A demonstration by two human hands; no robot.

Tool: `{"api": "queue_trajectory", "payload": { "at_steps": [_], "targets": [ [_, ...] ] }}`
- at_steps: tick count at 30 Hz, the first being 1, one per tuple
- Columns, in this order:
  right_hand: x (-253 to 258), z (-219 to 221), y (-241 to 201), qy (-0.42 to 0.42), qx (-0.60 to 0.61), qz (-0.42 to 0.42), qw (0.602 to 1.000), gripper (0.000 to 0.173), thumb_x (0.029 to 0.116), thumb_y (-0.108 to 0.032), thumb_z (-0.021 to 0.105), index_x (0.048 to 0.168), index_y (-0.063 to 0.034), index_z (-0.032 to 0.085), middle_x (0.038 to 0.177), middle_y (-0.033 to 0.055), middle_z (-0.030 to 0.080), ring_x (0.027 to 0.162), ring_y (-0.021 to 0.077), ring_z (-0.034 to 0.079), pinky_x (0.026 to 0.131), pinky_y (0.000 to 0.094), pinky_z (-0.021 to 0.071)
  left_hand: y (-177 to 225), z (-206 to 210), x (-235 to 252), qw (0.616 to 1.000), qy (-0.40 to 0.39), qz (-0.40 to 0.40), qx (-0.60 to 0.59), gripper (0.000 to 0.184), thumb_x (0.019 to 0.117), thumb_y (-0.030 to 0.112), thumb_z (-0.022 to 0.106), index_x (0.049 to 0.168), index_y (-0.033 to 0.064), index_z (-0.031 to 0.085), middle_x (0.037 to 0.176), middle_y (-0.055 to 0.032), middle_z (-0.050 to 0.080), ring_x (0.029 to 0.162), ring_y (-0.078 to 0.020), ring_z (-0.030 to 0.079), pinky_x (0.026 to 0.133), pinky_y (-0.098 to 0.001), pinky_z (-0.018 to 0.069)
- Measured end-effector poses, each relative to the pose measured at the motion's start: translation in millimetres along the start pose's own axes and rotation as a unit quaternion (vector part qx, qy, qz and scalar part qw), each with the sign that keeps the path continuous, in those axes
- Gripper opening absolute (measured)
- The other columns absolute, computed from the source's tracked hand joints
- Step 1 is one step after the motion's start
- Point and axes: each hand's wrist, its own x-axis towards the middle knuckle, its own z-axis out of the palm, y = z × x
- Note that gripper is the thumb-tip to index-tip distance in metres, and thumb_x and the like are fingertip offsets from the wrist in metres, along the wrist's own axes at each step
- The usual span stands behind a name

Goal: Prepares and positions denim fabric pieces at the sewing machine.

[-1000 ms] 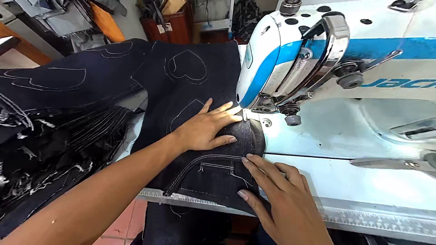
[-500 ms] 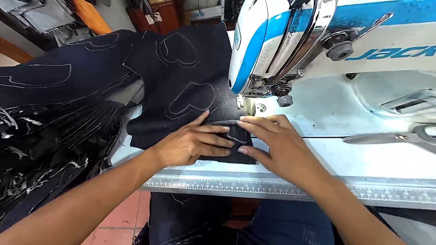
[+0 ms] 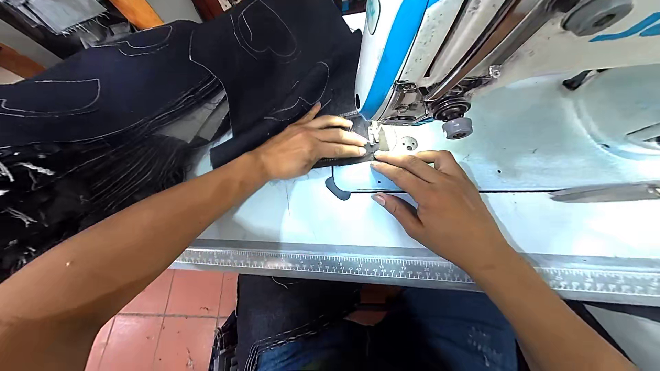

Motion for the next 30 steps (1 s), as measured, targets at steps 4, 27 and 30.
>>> {"api": "queue_trajectory", "payload": {
  "at_steps": [4,27,30],
  "targets": [
    [1.6,-2.0,4.0,0.002,0.025,-0.001,1.0,0.047,0.0996,-0.049,0.051,0.128,-0.0189,0.073,0.137,-0.0009,0.066,0.123,0.03,0.058,0.096,0.0478,0.0468,-10.0,-17.3,14.6,0.998,-0.042,0.004,0.042,0.058,0.0915,-0.011,0.048,0.135,0.0221,0.069,0.142,0.0025,0.064,0.14,-0.0256,0.052,0.118,-0.0586,0.0346],
    [-51.5,-26.4,2.5,-0.08,0.0,-0.168,0.982,0.048,0.1006,-0.067,0.038,0.137,-0.0455,0.06,0.149,0.0014,0.055,0.126,0.028,0.056,0.09,0.05,0.0473,176.4,13.5,-18.4,0.978,0.005,-0.182,0.103,0.02,0.1039,0.032,0.056,0.106,0.0145,0.066,0.119,-0.0014,0.069,0.125,-0.0225,0.063,0.109,-0.0596,0.0447],
    [-61.1,-23.1,5.4,-0.066,-0.012,-0.18,0.981,0.055,0.0948,-0.076,0.04,0.138,-0.0471,0.059,0.149,0.0006,0.054,0.126,0.0262,0.055,0.089,0.0465,0.0461,154.1,-4.7,-19.7,0.99,0.014,-0.131,0.047,0.014,0.1021,0.027,0.059,0.098,0.0169,0.068,0.093,0.0041,0.07,0.093,-0.0121,0.067,0.092,-0.0424,0.0476]
  ]
}}
